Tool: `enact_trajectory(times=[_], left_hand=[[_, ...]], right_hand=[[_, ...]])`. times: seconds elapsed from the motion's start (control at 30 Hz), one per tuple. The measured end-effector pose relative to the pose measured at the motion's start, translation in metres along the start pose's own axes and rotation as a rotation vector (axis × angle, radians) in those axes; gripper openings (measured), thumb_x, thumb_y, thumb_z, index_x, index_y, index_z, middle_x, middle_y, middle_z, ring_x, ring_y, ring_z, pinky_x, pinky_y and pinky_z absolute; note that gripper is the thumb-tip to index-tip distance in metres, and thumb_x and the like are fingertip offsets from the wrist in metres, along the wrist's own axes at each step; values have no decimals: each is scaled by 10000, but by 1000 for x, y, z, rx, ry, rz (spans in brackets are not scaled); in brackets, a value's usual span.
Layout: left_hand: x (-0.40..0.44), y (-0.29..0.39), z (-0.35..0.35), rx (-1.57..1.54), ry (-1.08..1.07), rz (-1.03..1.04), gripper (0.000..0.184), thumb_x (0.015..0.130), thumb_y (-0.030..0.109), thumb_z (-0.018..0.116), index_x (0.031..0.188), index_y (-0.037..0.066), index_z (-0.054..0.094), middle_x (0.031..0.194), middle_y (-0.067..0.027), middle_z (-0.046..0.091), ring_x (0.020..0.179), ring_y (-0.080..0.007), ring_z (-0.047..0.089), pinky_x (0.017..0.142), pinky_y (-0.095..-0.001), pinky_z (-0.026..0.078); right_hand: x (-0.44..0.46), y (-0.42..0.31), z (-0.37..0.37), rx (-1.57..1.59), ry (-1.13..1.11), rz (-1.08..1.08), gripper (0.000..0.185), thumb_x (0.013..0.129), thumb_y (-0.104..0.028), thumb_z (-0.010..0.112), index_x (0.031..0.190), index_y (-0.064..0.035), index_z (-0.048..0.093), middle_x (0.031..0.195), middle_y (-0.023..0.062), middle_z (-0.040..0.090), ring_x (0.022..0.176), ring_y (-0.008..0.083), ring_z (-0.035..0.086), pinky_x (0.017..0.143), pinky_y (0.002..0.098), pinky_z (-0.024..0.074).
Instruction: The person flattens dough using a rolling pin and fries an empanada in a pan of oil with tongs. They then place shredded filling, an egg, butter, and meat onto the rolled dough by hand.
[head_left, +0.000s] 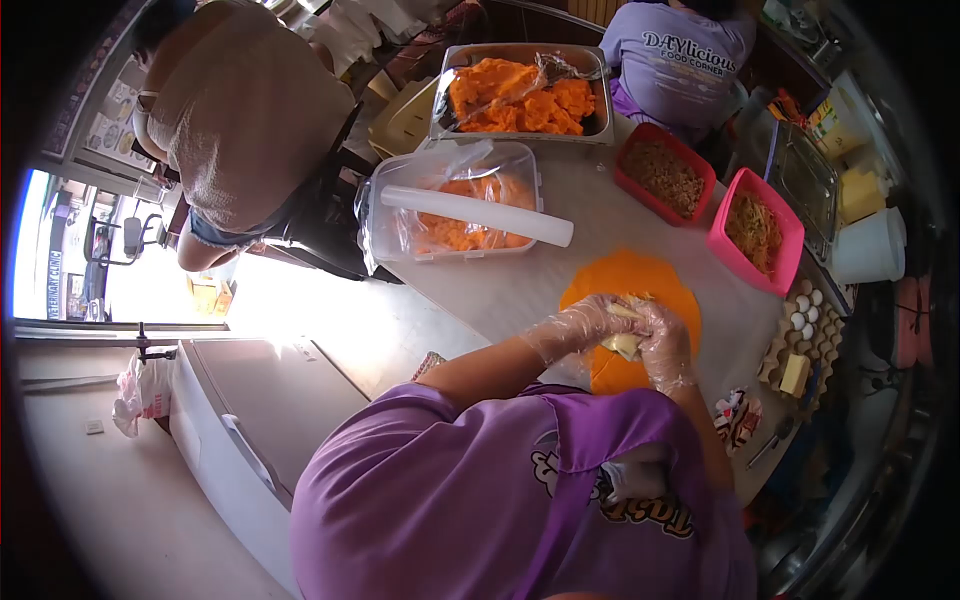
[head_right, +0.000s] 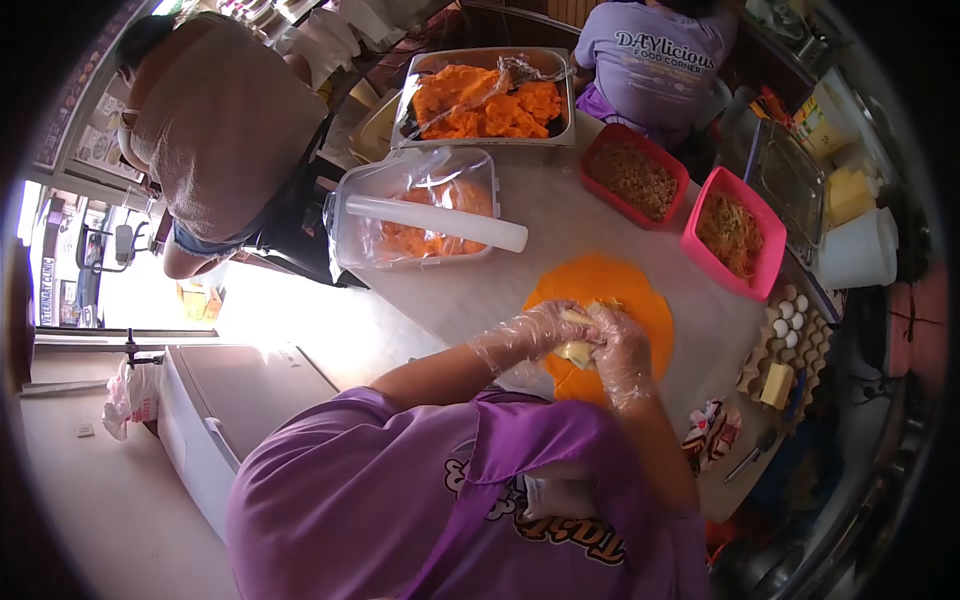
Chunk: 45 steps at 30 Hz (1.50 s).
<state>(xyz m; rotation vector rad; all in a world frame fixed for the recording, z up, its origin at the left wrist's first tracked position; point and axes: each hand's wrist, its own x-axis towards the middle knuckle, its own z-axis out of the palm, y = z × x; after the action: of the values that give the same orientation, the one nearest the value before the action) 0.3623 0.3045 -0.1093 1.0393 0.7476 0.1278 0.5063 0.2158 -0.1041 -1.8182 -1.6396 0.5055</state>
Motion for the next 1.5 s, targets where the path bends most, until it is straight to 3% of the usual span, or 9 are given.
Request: enact_trajectory(times=[0.3,0.4,0.5,0.57,0.73,1.03,1.33,1.37,1.5], left_hand=[[-4,-16,-9,-36,76,-63,532,737,390,753,1090,18,609,909,-87,652,823,-162,623,703,-287,494],[6,-43,-27,-246,73,-67,473,783,357,722,1088,11,615,902,-83,650,802,-148,625,692,-265,500],[-10,-35,-39,-277,108,-83,419,806,330,702,1069,13,624,897,-71,645,800,-143,623,707,-267,513],[-13,-37,-45,-263,117,-63,434,799,338,709,1070,10,622,914,-71,639,808,-144,623,717,-271,513],[-20,-42,-50,-366,58,22,430,801,342,705,1056,6,620,935,-76,634,816,-146,623,725,-274,517],[-23,-42,-48,-425,105,5,309,798,209,715,1001,-15,647,902,-86,657,805,-167,637,687,-292,552],[-29,-47,-63,-416,207,-134,402,786,290,733,1093,84,574,966,-55,626,827,-140,630,685,-272,546],[-20,-75,-76,-388,112,81,387,803,319,710,1080,84,576,987,-51,620,848,-132,626,691,-258,542],[-36,-54,-74,-453,179,4,445,809,408,670,1093,85,553,981,-42,607,872,-161,614,776,-302,525]], right_hand=[[-4,17,2,-151,51,-33,322,707,-2,631,1027,-39,627,893,168,636,845,342,621,744,392,499],[-6,24,-9,11,102,129,352,742,9,617,1093,-2,604,961,169,640,887,297,637,753,357,504],[-10,12,-27,646,-22,673,272,876,2,524,1138,50,576,964,103,621,850,161,623,638,253,505],[-17,26,-22,649,-61,666,281,905,-2,502,1178,54,540,1094,105,600,760,122,604,584,231,494],[-28,33,-13,644,-120,748,221,909,-21,499,1105,53,569,842,78,587,580,115,553,533,225,465],[-23,33,-11,644,-95,728,163,935,-131,501,915,6,589,699,24,544,509,70,485,472,216,399],[-22,36,-17,841,87,795,277,916,-120,525,1129,50,572,875,37,567,648,76,498,524,198,409],[-24,49,-16,911,118,757,284,913,-107,519,1142,57,561,901,42,561,659,76,497,524,200,412],[-27,83,-13,957,200,744,278,879,-5,513,1153,19,549,935,58,555,645,83,509,540,215,444]])
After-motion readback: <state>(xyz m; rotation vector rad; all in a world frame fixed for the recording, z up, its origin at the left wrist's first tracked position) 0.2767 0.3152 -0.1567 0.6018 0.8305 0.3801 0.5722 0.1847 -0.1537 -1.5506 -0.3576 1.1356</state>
